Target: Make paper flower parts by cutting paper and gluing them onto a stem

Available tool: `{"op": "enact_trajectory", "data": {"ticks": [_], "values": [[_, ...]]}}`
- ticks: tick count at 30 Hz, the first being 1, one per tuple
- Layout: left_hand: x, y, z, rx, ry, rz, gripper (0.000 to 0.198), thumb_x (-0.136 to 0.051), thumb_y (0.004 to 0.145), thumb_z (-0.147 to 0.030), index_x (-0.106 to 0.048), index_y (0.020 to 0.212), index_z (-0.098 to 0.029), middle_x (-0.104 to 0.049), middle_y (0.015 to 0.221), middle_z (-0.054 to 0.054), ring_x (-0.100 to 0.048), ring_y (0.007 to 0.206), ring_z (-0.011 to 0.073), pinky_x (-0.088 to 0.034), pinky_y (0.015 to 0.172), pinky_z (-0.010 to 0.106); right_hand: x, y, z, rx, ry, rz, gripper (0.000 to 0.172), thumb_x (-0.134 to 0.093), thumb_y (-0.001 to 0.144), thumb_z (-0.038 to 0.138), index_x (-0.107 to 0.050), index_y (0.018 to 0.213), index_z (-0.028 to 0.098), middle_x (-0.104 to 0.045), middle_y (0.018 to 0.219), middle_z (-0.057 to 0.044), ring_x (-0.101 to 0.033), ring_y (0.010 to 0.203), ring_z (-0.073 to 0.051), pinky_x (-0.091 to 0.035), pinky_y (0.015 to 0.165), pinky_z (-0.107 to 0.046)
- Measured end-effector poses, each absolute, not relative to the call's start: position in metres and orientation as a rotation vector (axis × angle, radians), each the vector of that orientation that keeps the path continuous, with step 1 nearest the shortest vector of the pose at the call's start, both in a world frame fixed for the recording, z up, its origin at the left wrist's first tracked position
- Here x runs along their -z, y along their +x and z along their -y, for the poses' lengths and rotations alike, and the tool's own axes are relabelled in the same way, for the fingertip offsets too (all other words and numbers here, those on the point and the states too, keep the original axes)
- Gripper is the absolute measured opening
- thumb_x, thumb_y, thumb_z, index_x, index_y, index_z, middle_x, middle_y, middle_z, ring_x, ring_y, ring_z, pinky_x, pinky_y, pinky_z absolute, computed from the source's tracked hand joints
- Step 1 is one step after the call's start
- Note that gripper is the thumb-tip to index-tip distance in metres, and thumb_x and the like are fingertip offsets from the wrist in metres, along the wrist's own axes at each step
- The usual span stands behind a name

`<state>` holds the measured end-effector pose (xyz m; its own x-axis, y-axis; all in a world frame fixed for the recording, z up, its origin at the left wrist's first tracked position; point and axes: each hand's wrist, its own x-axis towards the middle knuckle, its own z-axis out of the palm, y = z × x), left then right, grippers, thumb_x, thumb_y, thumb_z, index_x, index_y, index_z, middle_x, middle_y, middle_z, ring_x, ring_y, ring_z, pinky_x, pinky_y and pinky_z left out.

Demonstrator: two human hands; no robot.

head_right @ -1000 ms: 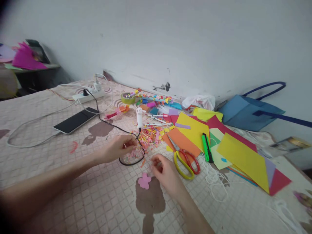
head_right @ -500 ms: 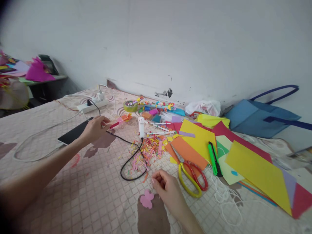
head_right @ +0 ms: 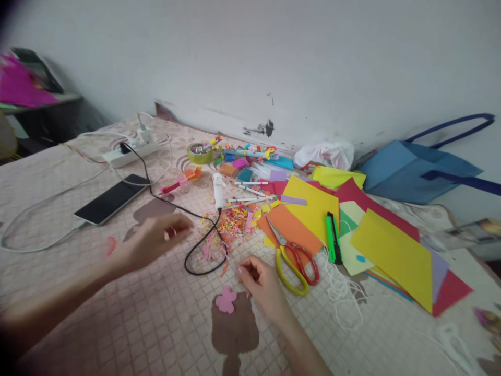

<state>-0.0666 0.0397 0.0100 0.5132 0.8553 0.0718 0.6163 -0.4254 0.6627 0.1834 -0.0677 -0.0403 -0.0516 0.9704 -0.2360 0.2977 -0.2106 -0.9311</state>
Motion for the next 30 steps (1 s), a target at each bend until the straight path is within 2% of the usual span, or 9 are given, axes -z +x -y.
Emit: {"op": "enact_trajectory", "data": {"ticks": [2,5,7,9,14,17,22,30], "values": [[-0.005,-0.050,-0.013,-0.400,2.173,-1.025,0.014,-0.047,0.084,-0.028,-0.059,0.080,-0.020,-0.061,0.073,0.001,-0.053,0.062,0.0122,-0.040,0.058,0.024,0.038,0.184,0.068,-1.292,-1.559,1.404,0.025,-0.051,0.085,0.042,-0.056,0.081,0.018,-0.051,0.064,0.003,-0.043,0.045,-0.009,-0.034,0.042,-0.021],[0.005,-0.029,0.013,-0.307,2.215,-0.904,0.015,-0.056,0.081,-0.034,-0.058,0.089,-0.021,-0.060,0.089,0.004,-0.056,0.077,0.0161,-0.042,0.065,0.027,0.032,0.184,0.068,-1.261,-1.534,1.524,0.020,-0.052,0.085,0.037,-0.058,0.080,0.019,-0.053,0.065,0.002,-0.048,0.054,-0.012,-0.038,0.049,-0.022],[0.011,-0.018,0.020,-0.254,2.288,-0.861,0.021,-0.058,0.079,-0.032,-0.055,0.097,-0.021,-0.057,0.098,0.006,-0.055,0.087,0.0193,-0.043,0.072,0.030,0.030,0.183,0.069,-1.223,-1.525,1.588,0.016,-0.052,0.085,0.033,-0.059,0.080,0.019,-0.056,0.068,0.001,-0.051,0.062,-0.014,-0.040,0.055,-0.023],[0.015,-0.009,0.023,-0.190,2.361,-0.838,0.022,-0.060,0.078,-0.029,-0.054,0.096,-0.020,-0.055,0.103,0.008,-0.053,0.090,0.0209,-0.043,0.073,0.032,0.029,0.182,0.069,-1.206,-1.527,1.603,0.014,-0.052,0.085,0.030,-0.060,0.081,0.019,-0.058,0.070,0.000,-0.053,0.065,-0.014,-0.041,0.058,-0.024],[0.020,0.002,0.028,-0.114,2.360,-0.793,0.016,-0.065,0.074,-0.029,-0.054,0.078,-0.019,-0.057,0.094,0.006,-0.054,0.084,0.0203,-0.042,0.071,0.031,0.033,0.182,0.069,-1.216,-1.524,1.582,0.015,-0.051,0.086,0.028,-0.060,0.080,0.019,-0.058,0.069,0.000,-0.051,0.062,-0.014,-0.039,0.056,-0.023],[0.020,0.000,0.028,-0.133,2.233,-0.808,0.014,-0.065,0.074,-0.026,-0.054,0.071,-0.019,-0.060,0.081,0.003,-0.054,0.076,0.0174,-0.040,0.065,0.028,0.032,0.182,0.068,-1.242,-1.529,1.553,0.017,-0.051,0.086,0.031,-0.060,0.080,0.018,-0.056,0.067,0.000,-0.049,0.059,-0.013,-0.037,0.053,-0.023],[0.013,-0.011,0.013,-0.220,1.912,-0.857,0.004,-0.058,0.072,-0.016,-0.057,0.071,-0.019,-0.058,0.067,-0.002,-0.052,0.060,0.0106,-0.036,0.054,0.021,0.032,0.182,0.068,-1.259,-1.528,1.510,0.019,-0.051,0.086,0.033,-0.059,0.078,0.018,-0.054,0.066,0.000,-0.047,0.057,-0.012,-0.035,0.050,-0.022],[-0.009,-0.050,-0.028,-0.303,1.992,-1.006,0.012,-0.049,0.079,-0.021,-0.059,0.073,-0.016,-0.058,0.067,-0.001,-0.049,0.059,0.0105,-0.036,0.055,0.021,0.041,0.183,0.069,-1.330,-1.537,1.380,0.025,-0.049,0.087,0.040,-0.055,0.078,0.017,-0.048,0.061,0.003,-0.043,0.046,-0.008,-0.033,0.043,-0.019]]}}
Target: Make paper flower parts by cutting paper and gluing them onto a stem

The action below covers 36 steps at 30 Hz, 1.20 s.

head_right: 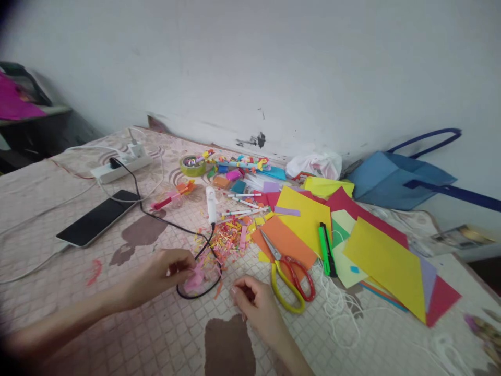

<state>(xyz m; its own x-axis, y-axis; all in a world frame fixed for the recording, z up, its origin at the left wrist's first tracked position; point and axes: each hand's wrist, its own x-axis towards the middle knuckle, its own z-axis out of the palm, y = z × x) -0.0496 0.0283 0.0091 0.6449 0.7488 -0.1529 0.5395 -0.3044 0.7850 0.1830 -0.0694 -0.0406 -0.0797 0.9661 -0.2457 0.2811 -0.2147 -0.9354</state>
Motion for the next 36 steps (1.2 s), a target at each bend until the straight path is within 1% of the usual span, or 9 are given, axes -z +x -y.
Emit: {"op": "enact_trajectory", "data": {"ticks": [6,10,13,15,22,25,28,32,36], "values": [[-0.017,-0.093,-0.055,-0.314,2.066,-1.052,0.018,-0.047,0.083,-0.027,-0.060,0.077,-0.017,-0.061,0.071,0.000,-0.053,0.062,0.0111,-0.039,0.057,0.021,0.024,0.183,0.052,-1.230,-1.558,1.504,0.024,-0.048,0.087,0.038,-0.055,0.076,0.018,-0.052,0.062,0.002,-0.047,0.048,-0.009,-0.037,0.045,-0.020],[-0.006,-0.108,-0.076,-0.371,2.084,-1.091,0.016,-0.051,0.080,-0.029,-0.061,0.077,-0.016,-0.061,0.066,0.000,-0.052,0.059,0.0110,-0.038,0.055,0.021,0.007,0.176,-0.001,-0.791,-1.574,1.688,0.020,-0.052,0.084,0.036,-0.058,0.090,0.018,-0.062,0.079,-0.004,-0.056,0.067,-0.015,-0.046,0.061,-0.025],[0.005,-0.111,-0.090,-0.428,2.012,-1.097,0.015,-0.053,0.077,-0.030,-0.059,0.076,-0.016,-0.061,0.064,0.000,-0.053,0.057,0.0111,-0.039,0.053,0.021,0.005,0.164,-0.054,-0.472,-1.581,1.785,0.034,-0.060,0.077,0.041,-0.059,0.099,0.015,-0.062,0.096,-0.010,-0.058,0.087,-0.021,-0.046,0.075,-0.032],[0.011,-0.112,-0.096,-0.437,1.963,-1.097,0.015,-0.053,0.076,-0.030,-0.059,0.074,-0.016,-0.061,0.061,-0.001,-0.053,0.055,0.0109,-0.039,0.052,0.021,0.008,0.152,-0.085,-0.352,-1.630,1.836,0.038,-0.060,0.074,0.045,-0.061,0.096,0.014,-0.063,0.096,-0.012,-0.058,0.089,-0.024,-0.045,0.079,-0.035],[0.015,-0.119,-0.107,-0.506,1.963,-1.144,0.012,-0.054,0.075,-0.026,-0.059,0.073,-0.015,-0.059,0.061,-0.001,-0.052,0.054,0.0102,-0.038,0.050,0.020,0.027,0.119,-0.136,-0.317,-1.867,1.796,0.025,-0.059,0.072,0.040,-0.064,0.076,0.015,-0.064,0.069,-0.008,-0.059,0.068,-0.022,-0.041,0.060,-0.029],[0.017,-0.122,-0.109,-0.574,1.765,-1.113,0.013,-0.054,0.078,-0.027,-0.055,0.073,-0.015,-0.053,0.055,-0.003,-0.048,0.049,0.0085,-0.036,0.045,0.019,0.029,0.120,-0.138,-0.325,-1.859,1.743,0.027,-0.053,0.076,0.039,-0.062,0.069,0.014,-0.061,0.062,-0.007,-0.056,0.060,-0.020,-0.037,0.055,-0.028],[0.019,-0.127,-0.109,-0.602,1.542,-1.018,0.013,-0.055,0.078,-0.028,-0.053,0.076,-0.015,-0.054,0.059,-0.003,-0.050,0.049,0.0076,-0.038,0.046,0.018,0.021,0.125,-0.130,-0.368,-1.793,1.698,0.034,-0.046,0.080,0.044,-0.058,0.066,0.015,-0.059,0.059,-0.004,-0.053,0.056,-0.017,-0.037,0.053,-0.026],[0.018,-0.133,-0.110,-0.577,1.387,-0.994,0.019,-0.060,0.076,-0.030,-0.057,0.087,-0.015,-0.060,0.071,0.000,-0.057,0.057,0.0088,-0.044,0.051,0.020,0.004,0.128,-0.106,-0.794,-1.576,1.553,0.040,-0.046,0.082,0.049,-0.051,0.058,0.017,-0.052,0.049,0.001,-0.048,0.046,-0.013,-0.037,0.047,-0.023],[0.011,-0.137,-0.113,-0.614,1.376,-1.052,0.016,-0.060,0.075,-0.030,-0.057,0.078,-0.015,-0.060,0.067,-0.001,-0.057,0.057,0.0093,-0.045,0.053,0.021,-0.007,0.121,-0.086,-0.871,-1.574,1.582,0.039,-0.050,0.080,0.046,-0.048,0.054,0.018,-0.048,0.046,0.002,-0.045,0.045,-0.012,-0.034,0.045,-0.022]]}}
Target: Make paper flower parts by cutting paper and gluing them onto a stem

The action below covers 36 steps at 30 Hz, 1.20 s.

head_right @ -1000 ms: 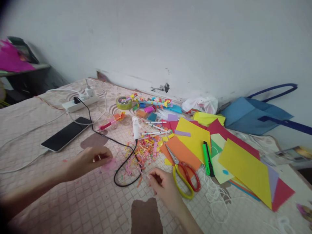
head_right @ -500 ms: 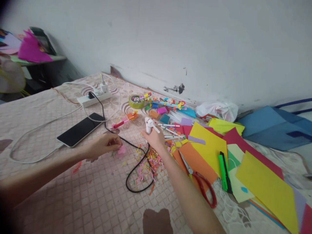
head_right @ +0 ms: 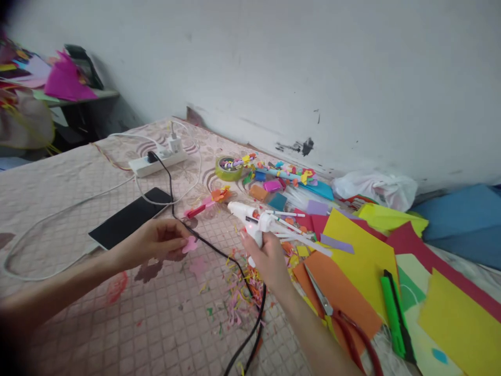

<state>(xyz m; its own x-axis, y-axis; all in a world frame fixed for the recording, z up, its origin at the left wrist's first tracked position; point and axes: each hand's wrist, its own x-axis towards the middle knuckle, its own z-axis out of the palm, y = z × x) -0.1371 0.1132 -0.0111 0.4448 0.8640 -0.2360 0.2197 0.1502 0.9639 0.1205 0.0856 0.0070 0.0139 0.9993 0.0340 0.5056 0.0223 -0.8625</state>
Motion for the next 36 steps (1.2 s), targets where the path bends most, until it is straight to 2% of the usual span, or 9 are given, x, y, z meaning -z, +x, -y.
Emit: {"op": "enact_trajectory", "data": {"ticks": [4,7,9,12,15,20,26,32,36], "values": [[0.002,-0.142,-0.118,-0.732,1.567,-1.241,0.014,-0.060,0.075,-0.029,-0.058,0.074,-0.015,-0.062,0.068,0.001,-0.055,0.058,0.0095,-0.042,0.052,0.019,-0.009,0.107,-0.080,-0.869,-1.511,1.722,0.038,-0.049,0.081,0.044,-0.051,0.054,0.017,-0.049,0.048,0.002,-0.046,0.047,-0.012,-0.035,0.048,-0.023],[-0.001,-0.145,-0.119,-0.785,1.710,-1.346,0.014,-0.057,0.077,-0.029,-0.059,0.076,-0.015,-0.064,0.071,0.002,-0.056,0.062,0.0110,-0.043,0.055,0.021,-0.008,0.097,-0.082,-0.845,-1.413,1.818,0.028,-0.051,0.082,0.040,-0.062,0.075,0.015,-0.062,0.066,-0.001,-0.056,0.064,-0.017,-0.042,0.060,-0.025],[-0.001,-0.147,-0.118,-0.812,1.792,-1.401,0.013,-0.056,0.078,-0.028,-0.060,0.076,-0.015,-0.064,0.072,0.002,-0.056,0.062,0.0111,-0.044,0.056,0.021,-0.007,0.091,-0.085,-0.845,-1.348,1.852,0.026,-0.051,0.083,0.038,-0.064,0.087,0.016,-0.066,0.082,-0.003,-0.059,0.078,-0.020,-0.045,0.071,-0.027],[0.001,-0.148,-0.118,-0.845,1.833,-1.412,0.013,-0.054,0.079,-0.027,-0.060,0.081,-0.016,-0.065,0.074,0.002,-0.057,0.062,0.0110,-0.044,0.056,0.021,-0.006,0.086,-0.088,-0.873,-1.309,1.879,0.025,-0.050,0.084,0.037,-0.065,0.090,0.018,-0.068,0.090,-0.004,-0.060,0.085,-0.022,-0.045,0.078,-0.029],[0.006,-0.149,-0.121,-0.856,1.764,-1.318,0.017,-0.052,0.081,-0.029,-0.060,0.090,-0.016,-0.066,0.081,0.003,-0.059,0.068,0.0121,-0.046,0.060,0.022,-0.005,0.083,-0.089,-0.923,-1.302,1.897,0.025,-0.048,0.085,0.037,-0.066,0.086,0.018,-0.068,0.087,-0.003,-0.060,0.078,-0.021,-0.046,0.075,-0.029],[0.010,-0.150,-0.125,-0.839,1.701,-1.296,0.018,-0.053,0.081,-0.030,-0.061,0.086,-0.015,-0.064,0.077,0.003,-0.057,0.065,0.0112,-0.046,0.058,0.022,-0.003,0.081,-0.091,-0.918,-1.297,1.870,0.025,-0.049,0.085,0.037,-0.065,0.090,0.018,-0.068,0.087,-0.004,-0.059,0.083,-0.022,-0.045,0.079,-0.031],[0.006,-0.149,-0.125,-0.838,1.685,-1.289,0.017,-0.054,0.081,-0.030,-0.059,0.079,-0.015,-0.064,0.074,0.002,-0.056,0.062,0.0104,-0.045,0.057,0.021,0.001,0.082,-0.091,-0.882,-1.348,1.915,0.028,-0.048,0.085,0.038,-0.064,0.084,0.016,-0.063,0.072,-0.001,-0.055,0.066,-0.018,-0.043,0.064,-0.027],[0.010,-0.153,-0.127,-0.808,1.795,-1.401,0.013,-0.054,0.080,-0.027,-0.060,0.081,-0.016,-0.066,0.074,0.002,-0.059,0.065,0.0122,-0.046,0.060,0.023,0.005,0.079,-0.094,-0.871,-1.323,1.921,0.032,-0.048,0.085,0.038,-0.063,0.106,0.018,-0.064,0.069,-0.001,-0.056,0.063,-0.019,-0.044,0.062,-0.027],[0.011,-0.152,-0.128,-0.790,1.835,-1.436,0.012,-0.055,0.078,-0.026,-0.060,0.078,-0.016,-0.066,0.074,0.002,-0.059,0.066,0.0126,-0.045,0.060,0.023,0.006,0.075,-0.097,-0.852,-1.309,1.912,0.029,-0.048,0.086,0.036,-0.064,0.102,0.018,-0.065,0.072,-0.001,-0.059,0.069,-0.020,-0.046,0.067,-0.028]]}}
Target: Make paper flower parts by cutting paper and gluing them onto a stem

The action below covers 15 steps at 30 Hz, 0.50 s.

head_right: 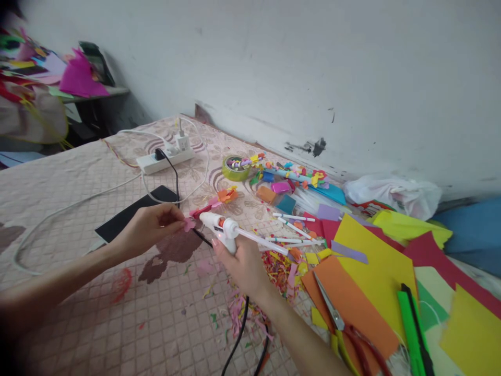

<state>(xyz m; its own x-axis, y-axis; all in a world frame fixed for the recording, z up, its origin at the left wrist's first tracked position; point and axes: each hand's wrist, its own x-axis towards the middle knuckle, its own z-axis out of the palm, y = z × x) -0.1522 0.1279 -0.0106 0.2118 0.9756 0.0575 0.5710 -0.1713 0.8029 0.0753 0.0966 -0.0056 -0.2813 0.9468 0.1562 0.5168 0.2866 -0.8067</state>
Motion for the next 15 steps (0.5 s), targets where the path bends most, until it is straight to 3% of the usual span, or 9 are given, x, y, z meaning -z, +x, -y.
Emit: {"op": "enact_trajectory", "data": {"ticks": [5,10,15], "values": [[0.0093,-0.1495,-0.1307,-0.840,1.952,-1.523,0.014,-0.056,0.078,-0.029,-0.059,0.075,-0.016,-0.062,0.071,0.002,-0.054,0.060,0.0109,-0.043,0.055,0.022,0.0088,0.0726,-0.0993,-0.867,-1.313,1.918,0.025,-0.049,0.085,0.035,-0.066,0.095,0.019,-0.067,0.071,-0.002,-0.062,0.080,-0.023,-0.047,0.073,-0.030],[0.0095,-0.1498,-0.1334,-0.927,2.082,-1.445,0.010,-0.055,0.078,-0.022,-0.056,0.070,-0.015,-0.059,0.084,0.004,-0.053,0.069,0.0108,-0.043,0.058,0.021,0.0085,0.0695,-0.1005,-0.857,-1.243,1.902,0.029,-0.049,0.086,0.030,-0.061,0.111,0.021,-0.068,0.101,-0.003,-0.061,0.094,-0.022,-0.044,0.086,-0.032],[0.0106,-0.1511,-0.1324,-0.915,2.097,-1.410,0.012,-0.056,0.078,-0.024,-0.059,0.070,-0.016,-0.058,0.091,0.005,-0.054,0.074,0.0117,-0.045,0.062,0.023,0.0068,0.0674,-0.1014,-0.870,-1.229,1.907,0.031,-0.049,0.086,0.029,-0.060,0.114,0.022,-0.067,0.108,-0.004,-0.060,0.098,-0.023,-0.044,0.088,-0.033]]}}
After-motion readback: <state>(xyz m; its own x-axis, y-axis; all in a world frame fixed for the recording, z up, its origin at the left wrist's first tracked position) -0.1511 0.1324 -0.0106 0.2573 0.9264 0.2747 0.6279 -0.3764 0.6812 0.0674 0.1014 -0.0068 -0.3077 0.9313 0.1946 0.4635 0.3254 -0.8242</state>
